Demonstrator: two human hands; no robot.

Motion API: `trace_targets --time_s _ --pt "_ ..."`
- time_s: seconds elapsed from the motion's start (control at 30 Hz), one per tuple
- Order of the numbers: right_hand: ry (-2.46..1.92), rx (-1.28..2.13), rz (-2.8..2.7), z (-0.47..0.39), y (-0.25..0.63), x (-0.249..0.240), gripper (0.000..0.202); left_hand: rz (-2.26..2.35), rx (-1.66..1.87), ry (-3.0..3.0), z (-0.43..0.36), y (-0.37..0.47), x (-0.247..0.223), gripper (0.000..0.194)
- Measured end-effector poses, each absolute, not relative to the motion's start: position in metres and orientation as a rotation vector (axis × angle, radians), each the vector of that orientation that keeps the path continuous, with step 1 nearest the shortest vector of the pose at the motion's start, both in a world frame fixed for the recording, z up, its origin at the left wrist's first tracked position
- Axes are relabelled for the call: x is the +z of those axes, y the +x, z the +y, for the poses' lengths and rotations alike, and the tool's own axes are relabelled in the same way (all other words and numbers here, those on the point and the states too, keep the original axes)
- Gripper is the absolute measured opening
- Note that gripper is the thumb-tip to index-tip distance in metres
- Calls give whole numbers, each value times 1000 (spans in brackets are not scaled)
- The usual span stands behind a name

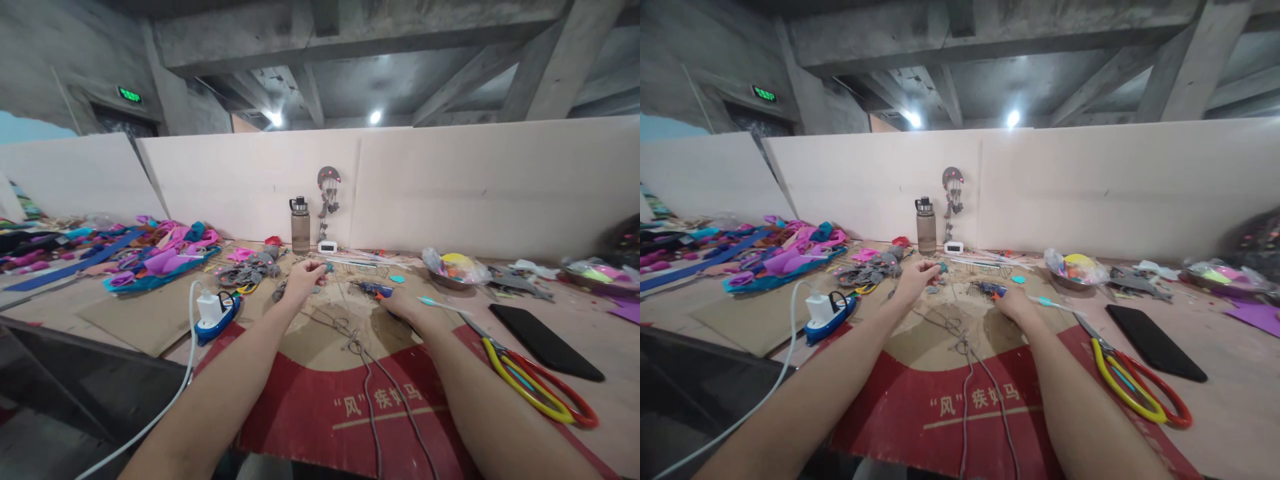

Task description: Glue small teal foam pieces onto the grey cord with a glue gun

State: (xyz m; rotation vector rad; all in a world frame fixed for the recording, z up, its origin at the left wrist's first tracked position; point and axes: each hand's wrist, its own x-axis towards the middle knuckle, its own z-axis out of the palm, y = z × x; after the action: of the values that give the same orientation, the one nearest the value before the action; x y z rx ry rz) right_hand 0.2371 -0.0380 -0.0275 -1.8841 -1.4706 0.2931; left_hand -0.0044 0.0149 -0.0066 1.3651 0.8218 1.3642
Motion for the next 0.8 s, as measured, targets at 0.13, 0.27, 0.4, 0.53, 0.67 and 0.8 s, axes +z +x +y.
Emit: trace_targets --time_s 0.13,0.27,0.4,0.53,0.67,0.8 --pt "-1774 395 -1375 -39 227 -20 23 895 1389 1387 14 -6 -7 27" --pt "-1579 479 -1336 -44 208 -5 5 919 1412 1308 16 -7 -8 27" --pt "-1158 727 -1283 -59 186 13 23 899 1404 1192 18 -8 -8 29" --pt "-1121 721 -1377 -75 171 23 24 905 1387 1144 18 -9 -7 30" --pt "-1219 640 -1478 -77 166 21 23 892 1375 1132 17 -8 -6 31" --pt "-1261 520 -1525 -71 167 12 27 885 1375 1134 14 -8 -4 31"
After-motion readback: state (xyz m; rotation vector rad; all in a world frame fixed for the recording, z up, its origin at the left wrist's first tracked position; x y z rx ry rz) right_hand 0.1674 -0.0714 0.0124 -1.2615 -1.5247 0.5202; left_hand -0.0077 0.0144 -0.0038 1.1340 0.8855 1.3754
